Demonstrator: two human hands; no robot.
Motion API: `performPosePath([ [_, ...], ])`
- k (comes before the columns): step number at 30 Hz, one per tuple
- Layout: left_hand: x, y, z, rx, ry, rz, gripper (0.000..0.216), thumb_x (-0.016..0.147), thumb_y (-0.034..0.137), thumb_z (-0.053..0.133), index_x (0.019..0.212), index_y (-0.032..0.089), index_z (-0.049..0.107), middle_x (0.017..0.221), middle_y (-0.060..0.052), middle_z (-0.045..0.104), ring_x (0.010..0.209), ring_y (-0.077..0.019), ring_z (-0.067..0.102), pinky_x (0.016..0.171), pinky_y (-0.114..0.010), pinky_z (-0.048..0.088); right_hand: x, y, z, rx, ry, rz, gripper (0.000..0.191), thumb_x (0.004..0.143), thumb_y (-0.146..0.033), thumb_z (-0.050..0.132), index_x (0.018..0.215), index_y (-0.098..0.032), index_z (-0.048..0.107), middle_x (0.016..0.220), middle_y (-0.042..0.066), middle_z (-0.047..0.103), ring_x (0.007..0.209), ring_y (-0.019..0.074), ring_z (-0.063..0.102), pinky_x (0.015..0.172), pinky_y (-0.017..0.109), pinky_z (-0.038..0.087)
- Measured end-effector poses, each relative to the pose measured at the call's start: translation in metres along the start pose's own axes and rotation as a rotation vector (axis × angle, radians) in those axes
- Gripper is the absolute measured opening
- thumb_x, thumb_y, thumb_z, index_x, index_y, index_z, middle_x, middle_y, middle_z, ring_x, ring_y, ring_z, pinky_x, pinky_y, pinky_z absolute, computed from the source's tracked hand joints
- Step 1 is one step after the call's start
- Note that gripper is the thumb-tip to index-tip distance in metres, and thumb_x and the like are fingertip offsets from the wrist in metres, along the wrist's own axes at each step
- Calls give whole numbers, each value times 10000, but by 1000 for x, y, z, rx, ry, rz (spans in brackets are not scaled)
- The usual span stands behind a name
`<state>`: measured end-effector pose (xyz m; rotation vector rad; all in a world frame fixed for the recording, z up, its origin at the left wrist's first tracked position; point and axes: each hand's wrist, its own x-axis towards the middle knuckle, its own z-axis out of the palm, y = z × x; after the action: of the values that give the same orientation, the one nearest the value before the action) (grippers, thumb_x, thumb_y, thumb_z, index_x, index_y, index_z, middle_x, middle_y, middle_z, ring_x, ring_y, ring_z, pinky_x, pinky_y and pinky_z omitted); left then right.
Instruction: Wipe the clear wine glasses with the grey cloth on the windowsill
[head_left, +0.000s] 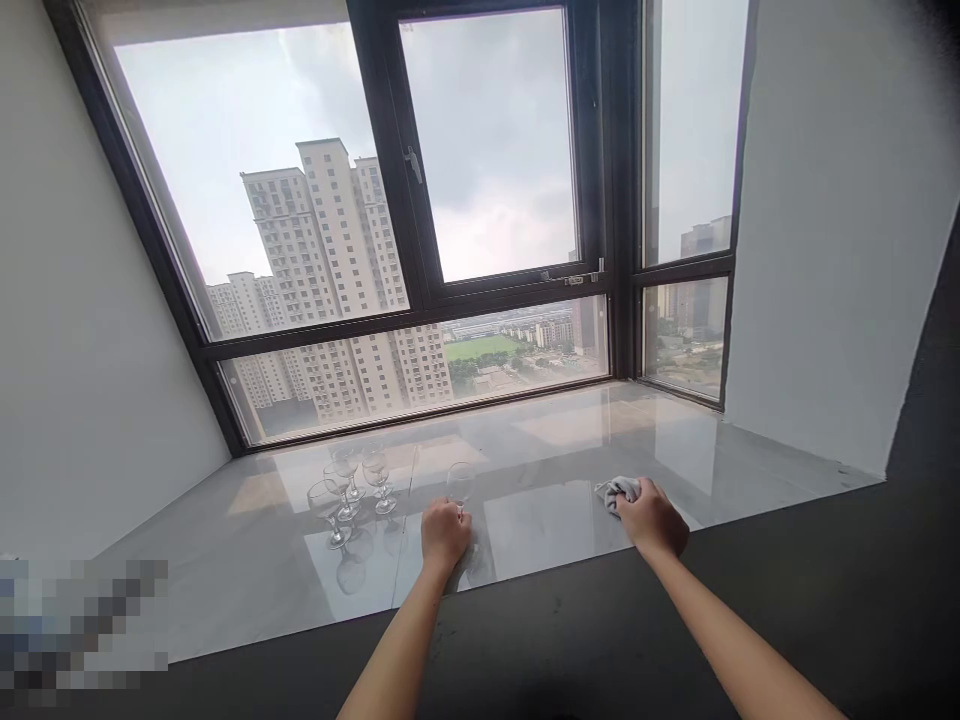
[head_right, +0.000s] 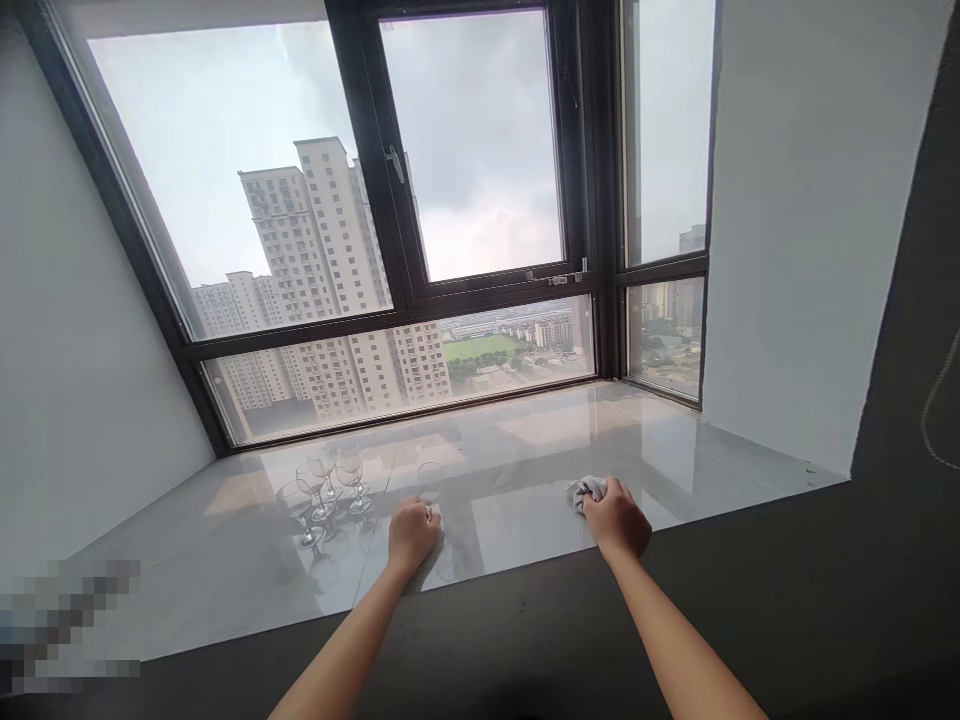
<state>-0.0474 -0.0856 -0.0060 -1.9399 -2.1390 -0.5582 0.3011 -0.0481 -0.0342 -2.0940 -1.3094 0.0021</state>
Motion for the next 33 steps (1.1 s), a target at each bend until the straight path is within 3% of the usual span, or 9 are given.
performPosePath([
  [15, -1, 2, -2, -16, 2, -17, 265, 878, 235, 476, 717, 148, 666, 877, -101, 660, 882, -205, 593, 752, -293, 378, 1, 2, 3, 6, 0, -6, 331, 912, -424, 431, 1104, -221, 608, 1108, 97, 669, 839, 231, 642, 577, 281, 375],
  [33, 2, -2, 8, 14, 38, -3, 314, 887, 269, 458, 740, 147, 707, 850, -104, 658, 856, -208, 595, 740, -299, 388, 2, 3, 5, -14, 3, -17, 308, 904, -440, 421, 1047, -230, 596, 1074, 79, 674, 802, 229, 634, 530, 280, 312],
])
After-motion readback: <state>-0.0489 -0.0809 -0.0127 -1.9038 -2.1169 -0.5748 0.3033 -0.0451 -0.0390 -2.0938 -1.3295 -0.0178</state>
